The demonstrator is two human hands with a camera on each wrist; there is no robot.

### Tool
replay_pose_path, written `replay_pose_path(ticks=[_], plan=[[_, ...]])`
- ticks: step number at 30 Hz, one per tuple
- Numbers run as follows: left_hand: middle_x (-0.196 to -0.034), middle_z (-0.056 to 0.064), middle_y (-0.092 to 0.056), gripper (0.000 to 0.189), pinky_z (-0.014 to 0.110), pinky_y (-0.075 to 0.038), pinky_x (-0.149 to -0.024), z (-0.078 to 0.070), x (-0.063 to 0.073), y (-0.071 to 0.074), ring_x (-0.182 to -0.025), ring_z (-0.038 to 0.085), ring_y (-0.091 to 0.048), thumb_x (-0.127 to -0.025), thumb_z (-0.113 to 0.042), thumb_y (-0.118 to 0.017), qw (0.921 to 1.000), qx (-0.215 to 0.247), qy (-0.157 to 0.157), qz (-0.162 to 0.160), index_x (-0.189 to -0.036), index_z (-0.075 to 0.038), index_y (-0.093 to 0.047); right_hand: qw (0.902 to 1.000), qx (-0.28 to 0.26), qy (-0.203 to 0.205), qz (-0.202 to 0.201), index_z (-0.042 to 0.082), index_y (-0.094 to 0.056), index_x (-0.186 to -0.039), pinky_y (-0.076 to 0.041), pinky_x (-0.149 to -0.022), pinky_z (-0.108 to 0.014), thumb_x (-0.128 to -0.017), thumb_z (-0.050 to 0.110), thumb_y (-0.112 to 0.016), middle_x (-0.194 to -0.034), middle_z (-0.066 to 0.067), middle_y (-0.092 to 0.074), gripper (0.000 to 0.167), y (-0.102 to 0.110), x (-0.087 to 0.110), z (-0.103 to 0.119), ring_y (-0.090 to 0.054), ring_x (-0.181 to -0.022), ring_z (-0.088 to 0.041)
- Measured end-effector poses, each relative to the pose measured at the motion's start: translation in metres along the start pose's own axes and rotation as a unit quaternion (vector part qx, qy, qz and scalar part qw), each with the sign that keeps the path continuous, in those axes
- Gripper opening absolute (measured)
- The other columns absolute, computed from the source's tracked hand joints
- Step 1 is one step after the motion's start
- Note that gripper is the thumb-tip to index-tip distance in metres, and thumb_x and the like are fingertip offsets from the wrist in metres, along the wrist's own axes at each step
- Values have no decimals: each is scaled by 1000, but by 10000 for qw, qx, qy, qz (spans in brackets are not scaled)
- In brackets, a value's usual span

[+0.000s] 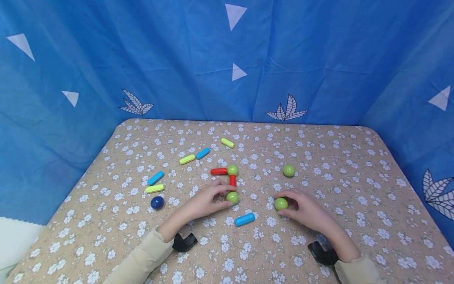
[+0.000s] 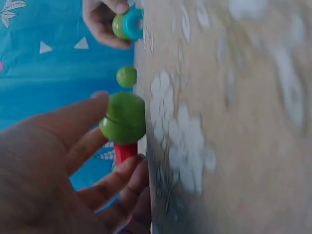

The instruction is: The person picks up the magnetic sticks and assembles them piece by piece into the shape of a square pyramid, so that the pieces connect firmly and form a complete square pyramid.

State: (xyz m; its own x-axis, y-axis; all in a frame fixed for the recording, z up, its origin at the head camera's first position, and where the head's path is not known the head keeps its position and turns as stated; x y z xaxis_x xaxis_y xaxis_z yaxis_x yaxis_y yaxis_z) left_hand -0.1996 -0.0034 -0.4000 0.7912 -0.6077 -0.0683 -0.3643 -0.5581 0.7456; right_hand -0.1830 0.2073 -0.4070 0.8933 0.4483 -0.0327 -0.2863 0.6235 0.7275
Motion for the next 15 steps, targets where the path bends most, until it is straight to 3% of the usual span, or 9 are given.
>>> replay_pose_path(ticks=[8, 15], plan=[[-100, -4, -52, 36, 21, -43, -66, 0, -2, -7, -82, 8, -51, -89, -30, -66, 9995, -264, 181, -49, -123, -19, -62, 9997, -115, -122, -165, 7, -60, -118, -50, -71, -29, -79, 10, -76, -104, -3, -60, 43, 4, -11, 3, -56, -88, -18], [-104, -2, -52, 39, 21, -41, -65, -7, -3, -9, -79, 9, -46, -91, -33, -63, 9969, -782, 61, -59, -126, -17, -60, 9976, -313, 62, -615, 0, -56, -117, -50, -75, -37, -81, 5, -73, -104, -9, -59, 40, 15, -38, 20, -57, -92, -25]])
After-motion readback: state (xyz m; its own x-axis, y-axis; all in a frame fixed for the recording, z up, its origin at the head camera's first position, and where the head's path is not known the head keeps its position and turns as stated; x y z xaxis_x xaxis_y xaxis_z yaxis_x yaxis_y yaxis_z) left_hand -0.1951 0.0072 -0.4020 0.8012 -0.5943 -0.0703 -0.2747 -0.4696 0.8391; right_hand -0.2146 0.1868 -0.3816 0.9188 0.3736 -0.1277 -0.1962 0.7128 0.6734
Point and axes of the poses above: each hand's wrist, its own x-axis away from the middle knuckle, its own y-axis out of the back of the hand, z = x × y, the point moved 10 cm from there along -x, towards the middle knuckle
